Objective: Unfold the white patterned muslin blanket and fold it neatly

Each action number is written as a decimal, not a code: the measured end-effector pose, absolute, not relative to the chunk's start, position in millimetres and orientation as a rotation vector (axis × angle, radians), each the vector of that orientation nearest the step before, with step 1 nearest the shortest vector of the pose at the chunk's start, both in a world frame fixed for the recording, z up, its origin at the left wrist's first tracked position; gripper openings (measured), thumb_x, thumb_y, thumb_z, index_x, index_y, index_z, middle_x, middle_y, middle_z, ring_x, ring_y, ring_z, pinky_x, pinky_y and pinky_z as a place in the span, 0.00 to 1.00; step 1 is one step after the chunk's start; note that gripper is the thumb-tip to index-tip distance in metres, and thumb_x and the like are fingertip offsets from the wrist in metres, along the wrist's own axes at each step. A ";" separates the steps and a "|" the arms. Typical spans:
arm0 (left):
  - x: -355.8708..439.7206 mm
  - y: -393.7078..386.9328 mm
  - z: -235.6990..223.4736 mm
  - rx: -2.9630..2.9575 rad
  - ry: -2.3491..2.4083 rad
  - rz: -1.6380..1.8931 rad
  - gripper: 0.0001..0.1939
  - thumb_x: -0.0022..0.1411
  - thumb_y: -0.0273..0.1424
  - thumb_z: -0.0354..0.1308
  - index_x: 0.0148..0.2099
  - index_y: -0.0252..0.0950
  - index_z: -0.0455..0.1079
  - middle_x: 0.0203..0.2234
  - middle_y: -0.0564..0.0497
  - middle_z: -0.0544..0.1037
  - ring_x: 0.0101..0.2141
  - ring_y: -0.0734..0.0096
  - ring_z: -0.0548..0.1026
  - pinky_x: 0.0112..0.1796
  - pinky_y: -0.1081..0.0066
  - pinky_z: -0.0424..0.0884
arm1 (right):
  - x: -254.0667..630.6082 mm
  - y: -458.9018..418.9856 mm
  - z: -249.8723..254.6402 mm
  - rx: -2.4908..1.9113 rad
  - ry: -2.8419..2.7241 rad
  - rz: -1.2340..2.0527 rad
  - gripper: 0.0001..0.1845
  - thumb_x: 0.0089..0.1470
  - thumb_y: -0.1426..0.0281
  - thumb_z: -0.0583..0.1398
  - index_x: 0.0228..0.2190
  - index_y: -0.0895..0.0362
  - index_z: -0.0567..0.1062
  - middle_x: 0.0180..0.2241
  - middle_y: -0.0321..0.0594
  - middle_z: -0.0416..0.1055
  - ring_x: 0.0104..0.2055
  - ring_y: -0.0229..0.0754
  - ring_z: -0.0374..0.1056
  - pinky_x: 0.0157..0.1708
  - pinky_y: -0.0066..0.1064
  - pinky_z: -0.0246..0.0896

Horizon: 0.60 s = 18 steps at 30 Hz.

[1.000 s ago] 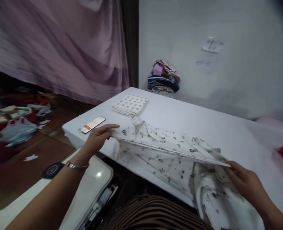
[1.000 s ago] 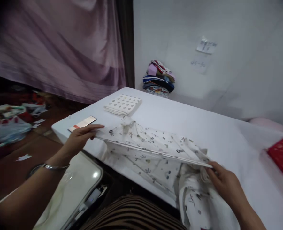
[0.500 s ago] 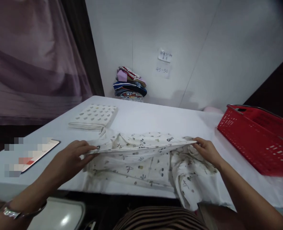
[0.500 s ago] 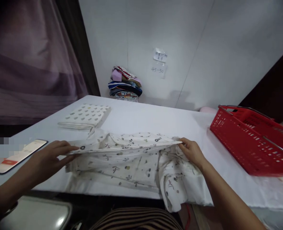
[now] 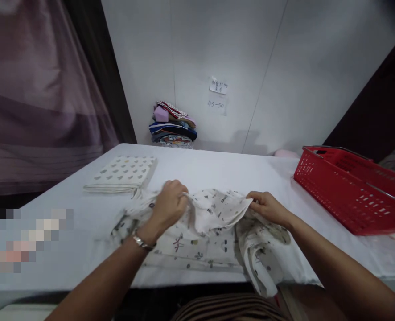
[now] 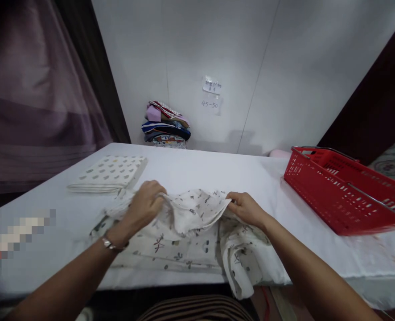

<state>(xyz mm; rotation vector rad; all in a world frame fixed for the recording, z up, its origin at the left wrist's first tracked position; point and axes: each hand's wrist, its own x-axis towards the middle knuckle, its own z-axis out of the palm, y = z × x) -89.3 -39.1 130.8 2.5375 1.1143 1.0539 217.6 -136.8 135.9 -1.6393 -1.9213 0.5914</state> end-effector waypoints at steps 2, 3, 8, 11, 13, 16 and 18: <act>-60.2 -46.9 124.0 2.553 0.955 1.022 0.07 0.50 0.23 0.45 0.28 0.36 0.63 0.28 0.47 0.67 0.34 0.64 0.64 0.39 0.64 0.61 | 209.7 -133.7 137.8 -1.662 -1.944 0.577 0.11 0.52 0.66 0.54 0.30 0.57 0.74 0.26 0.34 0.72 0.28 0.37 0.64 0.29 0.26 0.58; -47.7 -51.3 120.5 2.547 0.889 1.003 0.07 0.51 0.22 0.45 0.29 0.36 0.62 0.28 0.47 0.66 0.34 0.64 0.63 0.38 0.64 0.60 | 206.1 -132.0 138.3 -1.667 -1.955 0.572 0.11 0.52 0.66 0.54 0.30 0.57 0.75 0.25 0.34 0.72 0.27 0.37 0.64 0.29 0.26 0.57; -5.9 -72.6 101.8 2.475 0.807 0.878 0.09 0.56 0.37 0.54 0.30 0.38 0.61 0.29 0.47 0.66 0.35 0.62 0.64 0.36 0.63 0.59 | 192.8 -123.0 137.1 -1.660 -1.991 0.568 0.11 0.51 0.68 0.54 0.30 0.57 0.75 0.26 0.34 0.73 0.27 0.37 0.64 0.29 0.26 0.57; 6.5 -82.4 91.7 2.457 0.854 0.803 0.21 0.46 0.49 0.62 0.31 0.39 0.62 0.31 0.45 0.67 0.36 0.57 0.65 0.35 0.60 0.58 | 188.4 -118.5 135.8 -1.638 -2.009 0.574 0.11 0.50 0.69 0.54 0.31 0.56 0.76 0.25 0.34 0.73 0.27 0.37 0.64 0.29 0.25 0.57; 11.1 -86.3 87.3 2.467 0.912 0.789 0.23 0.42 0.51 0.64 0.31 0.40 0.63 0.31 0.44 0.68 0.37 0.54 0.66 0.34 0.59 0.57 | 186.8 -116.7 135.6 -1.629 -2.019 0.584 0.10 0.50 0.69 0.55 0.31 0.56 0.76 0.25 0.34 0.73 0.27 0.37 0.64 0.29 0.25 0.57; 13.8 -86.8 84.9 2.452 1.019 0.771 0.14 0.49 0.42 0.62 0.31 0.42 0.62 0.30 0.43 0.70 0.35 0.54 0.68 0.32 0.59 0.56 | 186.1 -116.9 135.8 -1.619 -2.034 0.572 0.10 0.50 0.70 0.55 0.30 0.56 0.76 0.25 0.34 0.73 0.27 0.37 0.64 0.29 0.25 0.56; 13.5 -84.0 86.0 2.438 1.034 0.705 0.04 0.54 0.33 0.57 0.32 0.42 0.64 0.27 0.45 0.71 0.32 0.58 0.70 0.29 0.61 0.54 | 186.6 -119.0 135.8 -1.594 -2.065 0.566 0.10 0.51 0.69 0.55 0.30 0.56 0.76 0.25 0.34 0.73 0.27 0.37 0.64 0.29 0.25 0.55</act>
